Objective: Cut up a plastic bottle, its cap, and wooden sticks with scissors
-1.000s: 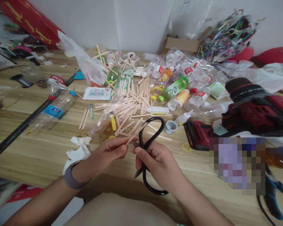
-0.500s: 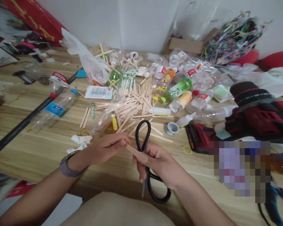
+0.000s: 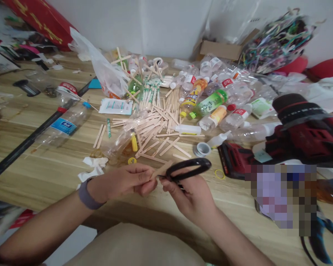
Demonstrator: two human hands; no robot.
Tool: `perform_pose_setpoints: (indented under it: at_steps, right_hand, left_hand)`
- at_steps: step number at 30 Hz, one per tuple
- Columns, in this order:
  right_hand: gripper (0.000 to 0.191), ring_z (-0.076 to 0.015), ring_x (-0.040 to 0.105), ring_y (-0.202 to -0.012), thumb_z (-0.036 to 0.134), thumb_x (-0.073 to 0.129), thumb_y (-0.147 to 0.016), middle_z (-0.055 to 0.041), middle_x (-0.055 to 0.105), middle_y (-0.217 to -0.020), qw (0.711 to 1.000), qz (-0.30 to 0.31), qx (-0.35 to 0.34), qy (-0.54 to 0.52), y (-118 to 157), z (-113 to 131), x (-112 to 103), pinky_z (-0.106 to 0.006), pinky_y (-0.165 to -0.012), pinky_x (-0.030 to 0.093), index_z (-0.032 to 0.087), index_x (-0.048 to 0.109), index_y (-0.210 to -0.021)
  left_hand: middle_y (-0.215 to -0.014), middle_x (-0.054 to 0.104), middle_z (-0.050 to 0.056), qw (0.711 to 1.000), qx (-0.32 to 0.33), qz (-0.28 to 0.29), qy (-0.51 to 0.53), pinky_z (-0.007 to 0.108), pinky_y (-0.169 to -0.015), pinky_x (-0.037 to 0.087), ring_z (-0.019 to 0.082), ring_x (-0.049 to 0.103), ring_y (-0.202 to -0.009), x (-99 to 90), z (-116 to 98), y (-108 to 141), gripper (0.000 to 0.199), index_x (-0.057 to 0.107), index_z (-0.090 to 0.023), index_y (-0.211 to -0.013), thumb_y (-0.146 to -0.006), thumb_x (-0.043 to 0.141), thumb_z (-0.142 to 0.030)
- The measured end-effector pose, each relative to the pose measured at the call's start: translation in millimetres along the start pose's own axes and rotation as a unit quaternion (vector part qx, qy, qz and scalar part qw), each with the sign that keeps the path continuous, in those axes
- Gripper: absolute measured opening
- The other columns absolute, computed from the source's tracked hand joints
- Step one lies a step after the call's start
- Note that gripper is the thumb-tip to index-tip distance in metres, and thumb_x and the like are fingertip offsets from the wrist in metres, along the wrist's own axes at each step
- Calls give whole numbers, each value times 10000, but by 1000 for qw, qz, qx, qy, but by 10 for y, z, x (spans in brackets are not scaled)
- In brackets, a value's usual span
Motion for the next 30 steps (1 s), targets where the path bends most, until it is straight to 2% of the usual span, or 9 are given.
perform_pose_setpoints:
  at_steps: [6,8,11,17,19,21,25,28,30]
  right_hand:
    - [131,-130,591,-573,102,568,-933,21,661,-692,956,-107,-171,212,96,134,-45,-301,-659,446,195,612,-1014]
    - [96,-134,616,-607,143,559,-957,4,686,-728,974,-85,-139,161,72,118,-61,-294,-658,462,204,632,-949]
    - [309,-129,616,-580,323,514,-1010,-9,665,-664,997,25,26,-74,24,-18,17,-247,-552,460,206,616,-743]
    - [434,-85,441,-402,600,663,-863,49,509,-455,784,253,311,-475,199,-184,421,-204,-439,354,189,566,-764]
    - [432,-76,396,-375,594,675,-851,64,476,-433,759,268,326,-495,214,-198,449,-202,-427,340,191,557,-752]
    - [437,-91,441,-399,603,634,-880,44,513,-465,801,249,291,-459,168,-198,406,-214,-440,364,193,563,-748]
    - [333,-146,600,-568,411,543,-985,-17,639,-626,986,58,82,-133,6,-131,89,-246,-520,431,201,607,-735]
    - [100,-157,619,-611,211,555,-965,-3,660,-693,987,-88,-88,105,47,-8,-53,-278,-603,450,214,637,-908]
    - [126,-156,607,-604,133,562,-938,6,662,-715,965,-108,-151,184,102,5,-28,-299,-655,452,207,616,-1023]
  left_hand:
    - [-584,332,-66,988,-42,-49,139,261,-548,226,101,244,-549,169,133,14,445,430,-203,-665,-922,522,-555]
    - [-616,358,-60,995,-23,-52,83,261,-559,233,101,268,-566,134,66,35,459,445,-198,-673,-924,521,-575]
    - [-660,406,-46,995,38,-18,-89,265,-599,280,111,338,-611,33,-108,46,489,489,-192,-690,-953,464,-604]
    - [-666,469,-28,955,90,110,-261,268,-664,349,129,420,-660,-115,-246,-53,535,516,-196,-674,-969,411,-629]
    - [-663,476,-24,956,80,127,-252,273,-644,341,128,415,-648,-112,-227,-77,572,518,-196,-668,-942,407,-686]
    - [-643,451,-33,970,69,117,-200,280,-617,324,123,388,-620,-87,-187,-84,585,507,-200,-666,-907,433,-728]
    - [-641,429,-45,998,35,44,-30,291,-575,267,109,327,-582,11,-8,-72,546,462,-201,-663,-865,560,-699]
    - [-563,341,-67,994,49,-9,93,287,-572,250,102,294,-547,106,73,-68,498,440,-201,-644,-899,569,-608]
    - [-512,269,-90,983,72,-44,166,274,-562,256,98,252,-506,135,59,-61,443,421,-211,-670,-914,565,-551]
Point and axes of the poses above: each hand's wrist, its own y-axis away from the middle knuckle, its own x-axis out of the palm, z = x × y, the point moved 6 cm from there along -y, towards the middle knuckle
